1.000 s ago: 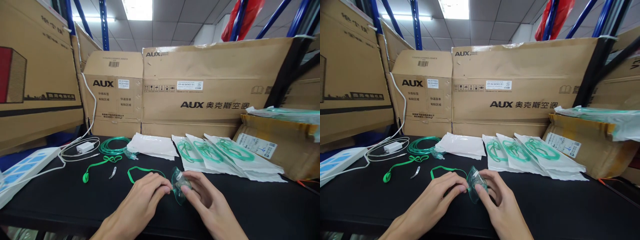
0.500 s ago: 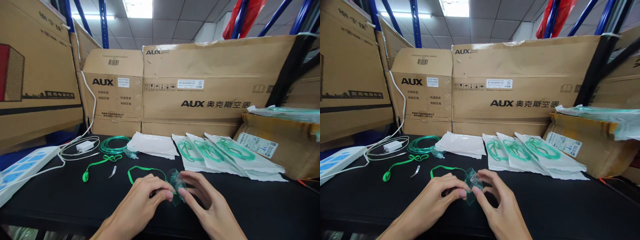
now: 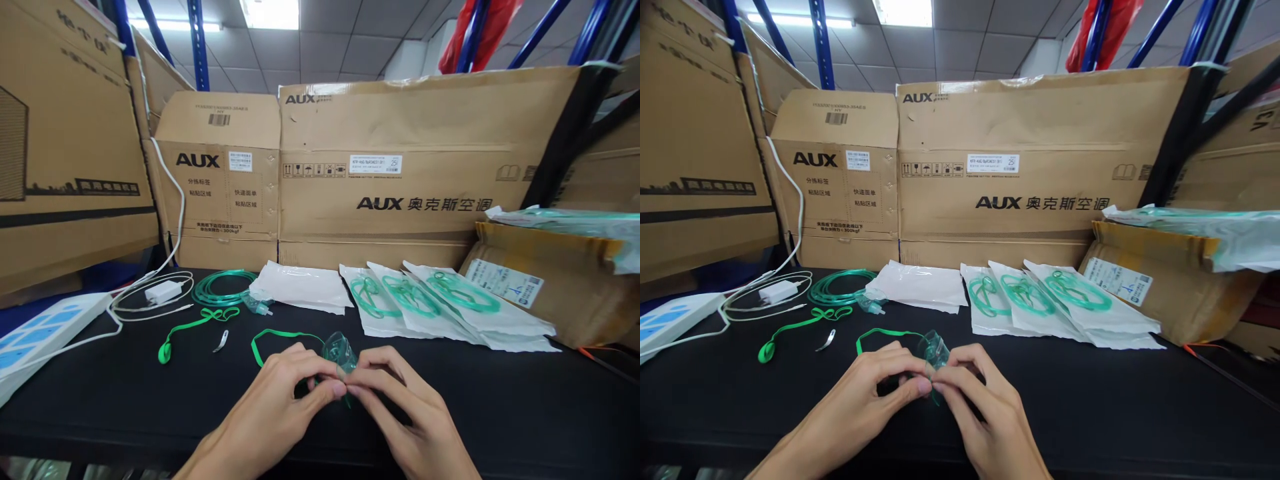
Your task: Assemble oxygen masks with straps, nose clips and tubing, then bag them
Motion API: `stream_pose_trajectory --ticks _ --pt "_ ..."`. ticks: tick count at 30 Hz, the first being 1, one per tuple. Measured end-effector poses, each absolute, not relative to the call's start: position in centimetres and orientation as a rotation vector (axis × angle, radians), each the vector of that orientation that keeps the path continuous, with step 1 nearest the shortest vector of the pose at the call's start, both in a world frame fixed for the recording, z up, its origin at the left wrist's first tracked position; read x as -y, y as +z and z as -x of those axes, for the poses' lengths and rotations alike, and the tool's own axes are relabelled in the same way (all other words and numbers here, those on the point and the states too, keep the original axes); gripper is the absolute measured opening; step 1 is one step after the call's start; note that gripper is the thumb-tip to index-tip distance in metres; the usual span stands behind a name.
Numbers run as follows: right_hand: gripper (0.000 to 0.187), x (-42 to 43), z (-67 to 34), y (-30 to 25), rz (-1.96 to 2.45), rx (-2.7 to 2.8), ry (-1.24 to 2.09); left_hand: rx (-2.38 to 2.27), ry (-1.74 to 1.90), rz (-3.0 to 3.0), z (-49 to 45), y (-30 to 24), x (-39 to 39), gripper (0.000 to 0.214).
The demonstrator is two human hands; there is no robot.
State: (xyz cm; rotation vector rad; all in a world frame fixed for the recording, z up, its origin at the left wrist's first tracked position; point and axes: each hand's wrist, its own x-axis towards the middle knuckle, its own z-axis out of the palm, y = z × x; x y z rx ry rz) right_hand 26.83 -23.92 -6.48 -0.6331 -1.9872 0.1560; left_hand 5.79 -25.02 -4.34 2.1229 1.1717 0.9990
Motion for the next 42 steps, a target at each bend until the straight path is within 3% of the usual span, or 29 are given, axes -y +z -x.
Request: stream_pose_trajectory --ticks 2,5,7,13,24,28,33,42 --pt "0.018 24.08 -26.73 -6.28 0.666 1.956 0.209 -1.203 1.064 -2.123 -5.88 -4.57 25.09 0.008" --pt "0.013 24.38 -26.48 -6.13 0.756 1.933 0.316 -1.190 1.178 -2.173 -5.94 -5.01 25.18 0.029" --pt "0.012 24.54 -26.31 -6.14 0.797 1.918 0.381 -1.141 1.183 -2.265 -5.93 -5.22 25.23 0.032" --pt "0.010 24.67 -25.99 -6.40 0.839 1.868 0.511 -1.164 1.098 -2.332 -6.09 -5.04 25.40 0.019" --pt "0.016 24.39 -26.21 -6.35 0.883 1.781 0.656 -1.250 1.132 -2.312 -6.02 -4.88 25.48 0.015" --pt "0.007 24.33 -26.11 -6.39 0.805 1.872 0.560 -1.205 1.134 -2.283 -5.96 -4.89 25.05 0.017" --pt "0.028 24.13 -26.22 -6.91 0.701 1.952 0.388 -1.091 1.174 -2.352 -6.09 -4.79 25.12 0.032" --pt "0.016 24.27 -26.11 -6.93 0.737 1.985 0.331 -1.140 1.164 -2.323 -6.33 -5.08 25.36 0.031"
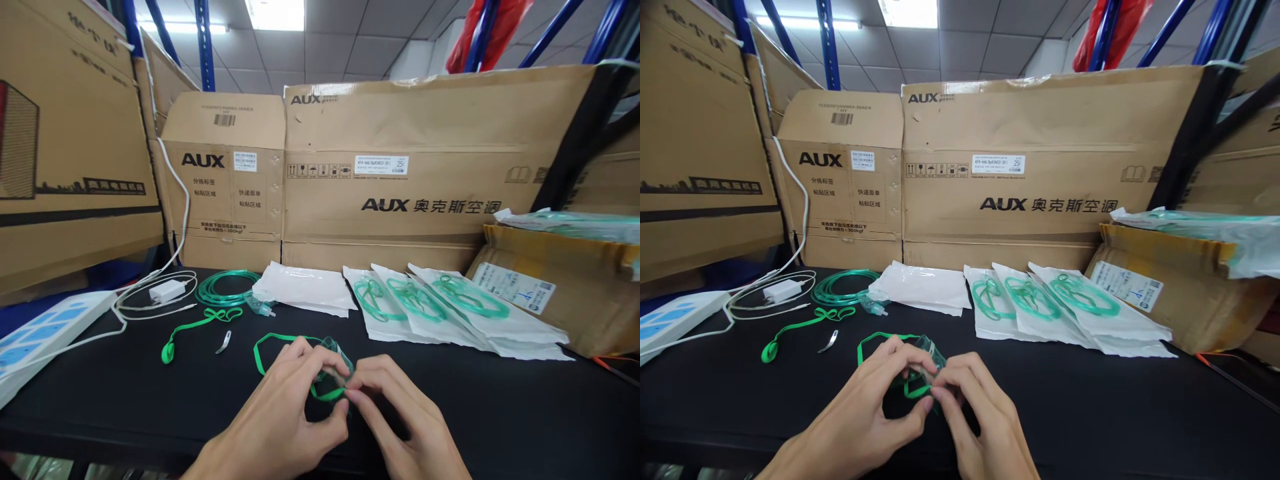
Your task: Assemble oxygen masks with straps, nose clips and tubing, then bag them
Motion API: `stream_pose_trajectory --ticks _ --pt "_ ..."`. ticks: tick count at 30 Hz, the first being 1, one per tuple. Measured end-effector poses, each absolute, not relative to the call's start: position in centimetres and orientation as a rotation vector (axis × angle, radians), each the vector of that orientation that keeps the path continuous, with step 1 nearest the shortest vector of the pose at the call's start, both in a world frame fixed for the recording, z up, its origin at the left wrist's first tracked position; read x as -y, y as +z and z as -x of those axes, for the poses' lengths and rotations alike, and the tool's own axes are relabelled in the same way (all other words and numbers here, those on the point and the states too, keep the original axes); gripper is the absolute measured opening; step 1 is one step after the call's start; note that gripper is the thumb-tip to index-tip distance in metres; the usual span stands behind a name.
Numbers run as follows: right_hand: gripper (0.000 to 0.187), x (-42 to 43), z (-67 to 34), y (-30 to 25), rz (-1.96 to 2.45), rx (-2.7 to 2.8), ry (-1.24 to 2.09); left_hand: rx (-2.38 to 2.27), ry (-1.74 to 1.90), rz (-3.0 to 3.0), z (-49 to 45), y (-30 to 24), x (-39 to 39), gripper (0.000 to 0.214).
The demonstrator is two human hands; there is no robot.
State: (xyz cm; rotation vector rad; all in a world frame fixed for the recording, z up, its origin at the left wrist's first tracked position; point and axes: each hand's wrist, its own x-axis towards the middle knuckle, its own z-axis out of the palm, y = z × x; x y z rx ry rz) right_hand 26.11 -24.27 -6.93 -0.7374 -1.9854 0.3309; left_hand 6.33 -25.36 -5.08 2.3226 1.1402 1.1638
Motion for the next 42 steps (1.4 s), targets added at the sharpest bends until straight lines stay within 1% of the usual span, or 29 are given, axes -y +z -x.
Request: stream_pose_trajectory --ticks 7,15,26,30,31,33,35,37,38,40,42 --pt "0.015 24.3 -26.1 -6.9 0.729 2.006 0.293 -1.238 1.118 -2.386 -6.4 -5.0 25.2 0.018" --pt "0.011 24.4 -26.9 -6.6 0.850 1.904 0.373 -1.314 1.042 -2.323 -6.2 -4.6 25.5 0.017" --pt "0.005 23.8 -29.8 -4.7 0.947 1.785 0.174 -1.411 1.004 -2.198 -6.1 -4.2 25.5 0.013" --pt "0.003 23.9 -30.2 -4.8 0.968 1.855 0.172 -1.397 0.986 -2.193 -6.1 -4.3 25.6 0.012" --pt "0.010 23.9 -30.0 -5.0 0.991 1.883 0.197 -1.382 0.980 -2.192 -6.1 -4.4 25.7 0.013" --pt "0.032 23.9 -29.4 -5.6 1.039 1.935 0.254 -1.343 0.958 -2.186 -6.1 -4.5 25.8 0.020" --pt "0.048 23.8 -28.5 -6.1 1.052 2.001 0.319 -1.297 0.916 -2.200 -5.9 -4.5 25.9 0.036" --pt "0.049 23.6 -27.8 -6.5 1.041 2.066 0.380 -1.291 0.899 -2.228 -5.3 -4.3 25.7 0.052" --pt "0.045 23.5 -27.5 -6.7 1.040 2.093 0.409 -1.313 0.917 -2.240 -4.7 -4.1 25.5 0.055" --pt "0.038 23.4 -27.2 -6.8 1.052 2.126 0.445 -1.393 1.006 -2.243 -3.3 -3.6 24.9 0.048" --pt "0.034 23.4 -27.1 -6.9 1.064 2.144 0.466 -1.481 1.106 -2.233 -1.6 -3.2 24.1 0.034"
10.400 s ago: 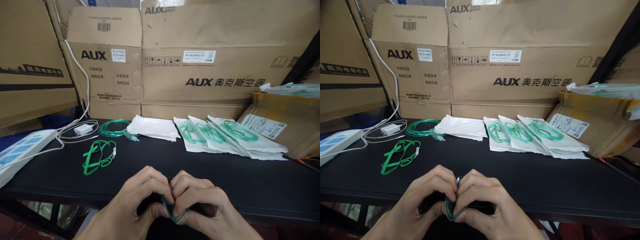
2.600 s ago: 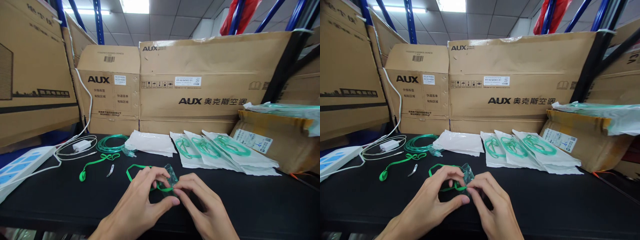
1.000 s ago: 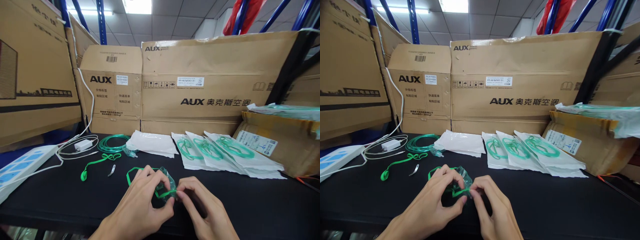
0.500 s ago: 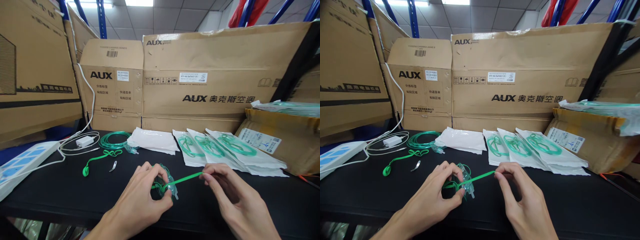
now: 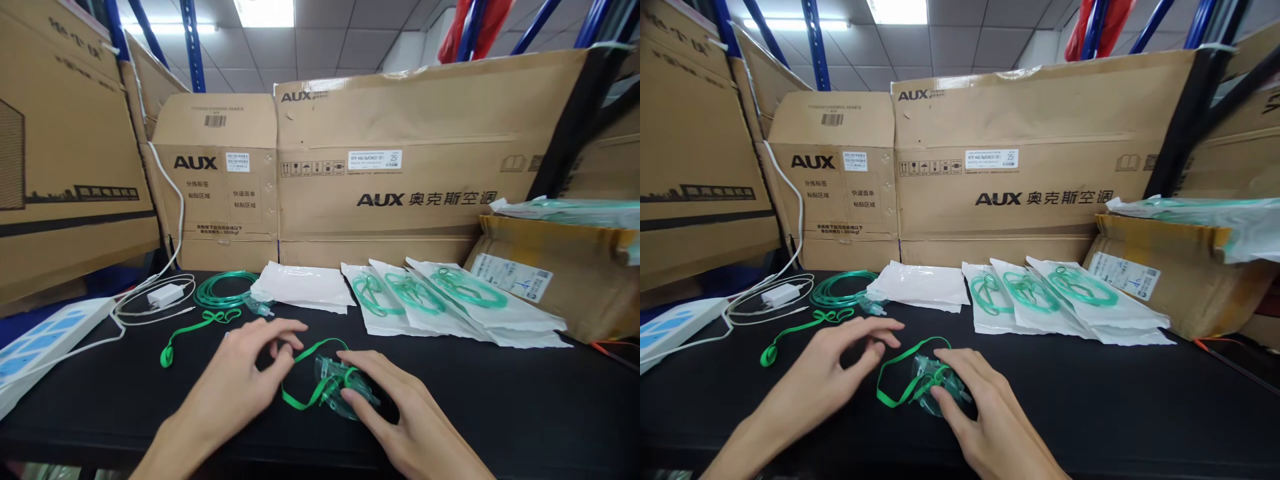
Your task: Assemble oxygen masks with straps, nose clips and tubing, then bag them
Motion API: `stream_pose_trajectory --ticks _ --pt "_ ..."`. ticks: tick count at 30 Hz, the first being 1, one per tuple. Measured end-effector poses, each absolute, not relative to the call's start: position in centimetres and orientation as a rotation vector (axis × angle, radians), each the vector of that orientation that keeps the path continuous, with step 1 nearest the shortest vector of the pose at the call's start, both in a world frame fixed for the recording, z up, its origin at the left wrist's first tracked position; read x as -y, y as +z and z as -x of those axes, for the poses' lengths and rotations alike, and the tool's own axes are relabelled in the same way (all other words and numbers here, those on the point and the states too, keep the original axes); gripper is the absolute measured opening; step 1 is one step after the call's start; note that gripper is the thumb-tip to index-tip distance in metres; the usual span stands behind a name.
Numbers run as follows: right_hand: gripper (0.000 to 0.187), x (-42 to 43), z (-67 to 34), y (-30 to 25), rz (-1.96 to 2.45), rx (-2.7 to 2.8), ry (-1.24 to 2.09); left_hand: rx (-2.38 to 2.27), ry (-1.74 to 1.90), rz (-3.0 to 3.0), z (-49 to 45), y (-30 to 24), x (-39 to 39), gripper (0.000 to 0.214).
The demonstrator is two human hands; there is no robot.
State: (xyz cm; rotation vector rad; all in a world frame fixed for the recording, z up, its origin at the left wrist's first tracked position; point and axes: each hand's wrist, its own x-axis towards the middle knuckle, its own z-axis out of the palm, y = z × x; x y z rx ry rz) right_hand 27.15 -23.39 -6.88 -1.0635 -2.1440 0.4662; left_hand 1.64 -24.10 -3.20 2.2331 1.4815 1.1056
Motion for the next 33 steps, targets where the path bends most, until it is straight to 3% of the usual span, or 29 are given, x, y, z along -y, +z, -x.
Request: stream_pose_trajectory --ticks 5,11,17,20,24,29,33 --pt "0.031 23.5 -27.3 -7.0 1.021 2.176 0.475 -1.568 1.035 -2.333 0.0 -3.0 23.3 0.024" --pt "0.031 23.6 -27.1 -7.3 1.041 2.174 0.469 -1.258 0.815 -2.482 -1.9 -3.5 25.2 0.012" --pt "0.024 23.8 -27.1 -7.1 1.117 2.158 0.491 -1.072 0.665 -2.667 -1.7 -4.5 25.9 0.035" --pt "0.024 23.8 -27.1 -7.0 1.138 2.170 0.526 -1.039 0.733 -2.689 -1.7 -4.3 25.5 0.028" --pt "0.038 23.8 -27.5 -7.2 1.229 2.187 0.566 -1.149 0.975 -2.520 -1.8 -3.6 24.8 0.014" --pt "0.058 24.1 -28.1 -7.7 1.223 2.213 0.626 -1.223 0.920 -2.516 -1.7 -5.6 24.4 0.039" --pt "0.055 24.3 -28.2 -7.6 1.211 2.218 0.612 -1.179 0.818 -2.601 -1.9 -7.3 24.5 0.061"
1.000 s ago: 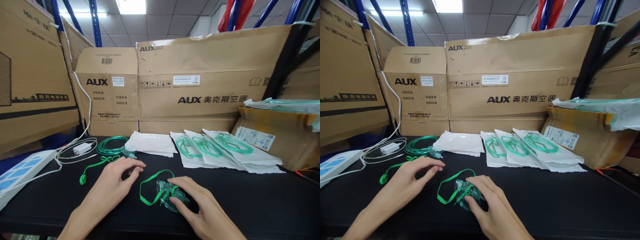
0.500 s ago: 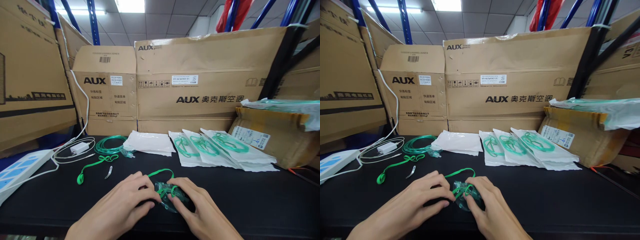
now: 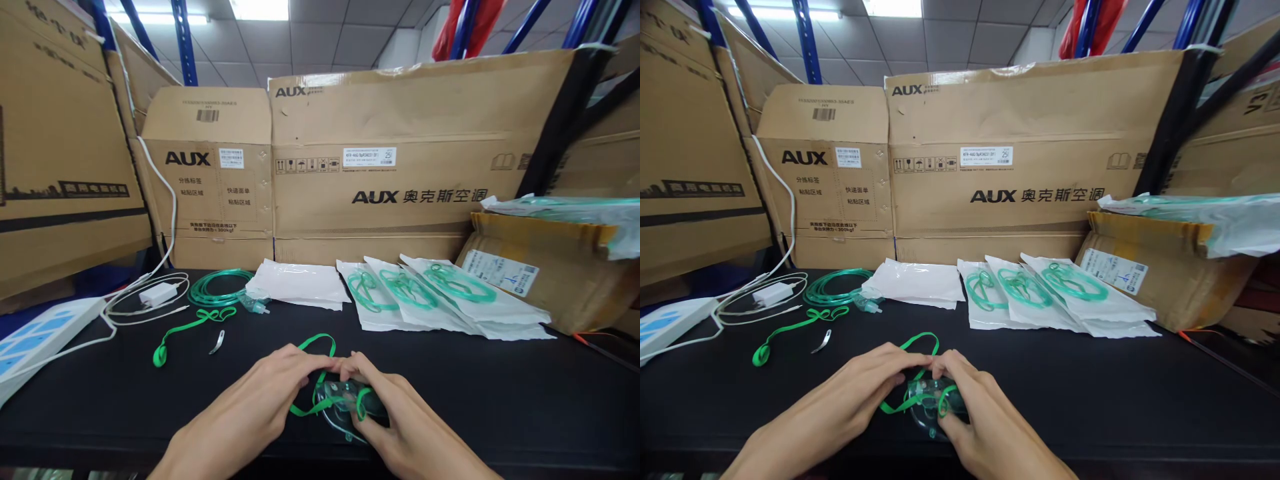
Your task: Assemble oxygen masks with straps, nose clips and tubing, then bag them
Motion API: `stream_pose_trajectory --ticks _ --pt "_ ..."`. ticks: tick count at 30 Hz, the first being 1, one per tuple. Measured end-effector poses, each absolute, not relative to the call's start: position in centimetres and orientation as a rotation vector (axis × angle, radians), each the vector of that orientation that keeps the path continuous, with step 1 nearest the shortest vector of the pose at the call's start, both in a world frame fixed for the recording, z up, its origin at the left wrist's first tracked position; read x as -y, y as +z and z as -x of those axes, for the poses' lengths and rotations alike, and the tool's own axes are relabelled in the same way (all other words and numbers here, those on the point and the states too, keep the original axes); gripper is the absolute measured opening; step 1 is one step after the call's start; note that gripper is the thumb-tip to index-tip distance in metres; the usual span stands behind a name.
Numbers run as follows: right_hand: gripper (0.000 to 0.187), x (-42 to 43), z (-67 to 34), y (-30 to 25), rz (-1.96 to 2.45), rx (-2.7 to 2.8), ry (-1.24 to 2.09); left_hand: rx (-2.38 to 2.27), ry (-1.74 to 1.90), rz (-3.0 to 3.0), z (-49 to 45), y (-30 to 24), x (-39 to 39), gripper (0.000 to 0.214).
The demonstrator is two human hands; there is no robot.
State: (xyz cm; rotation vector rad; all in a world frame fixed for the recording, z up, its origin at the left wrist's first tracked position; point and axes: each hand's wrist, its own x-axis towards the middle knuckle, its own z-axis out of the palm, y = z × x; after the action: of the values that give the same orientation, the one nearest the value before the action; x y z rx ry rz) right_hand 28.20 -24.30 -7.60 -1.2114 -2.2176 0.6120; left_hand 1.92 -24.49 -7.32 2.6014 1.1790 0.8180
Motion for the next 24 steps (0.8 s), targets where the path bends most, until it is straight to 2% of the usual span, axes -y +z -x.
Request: stream_pose_trajectory --ticks 5,9,16,20,24 --pt "0.046 24.1 -28.1 -7.2 1.166 2.197 0.607 -1.210 0.814 -2.540 -2.2 -5.6 24.6 0.032" --pt "0.035 23.8 -28.2 -7.6 1.190 2.137 0.548 -1.172 0.808 -2.521 -2.3 -5.2 24.7 0.038" --pt "0.043 23.6 -28.5 -8.8 1.136 2.157 0.491 -1.218 0.668 -2.279 -2.9 -5.9 25.0 0.043" --pt "0.046 23.7 -28.6 -9.0 1.112 2.169 0.469 -1.201 0.708 -2.223 -3.3 -5.5 24.9 0.035" --pt "0.040 23.9 -28.1 -7.7 1.090 2.179 0.512 -1.230 0.715 -2.205 -3.0 -5.7 24.5 0.027"
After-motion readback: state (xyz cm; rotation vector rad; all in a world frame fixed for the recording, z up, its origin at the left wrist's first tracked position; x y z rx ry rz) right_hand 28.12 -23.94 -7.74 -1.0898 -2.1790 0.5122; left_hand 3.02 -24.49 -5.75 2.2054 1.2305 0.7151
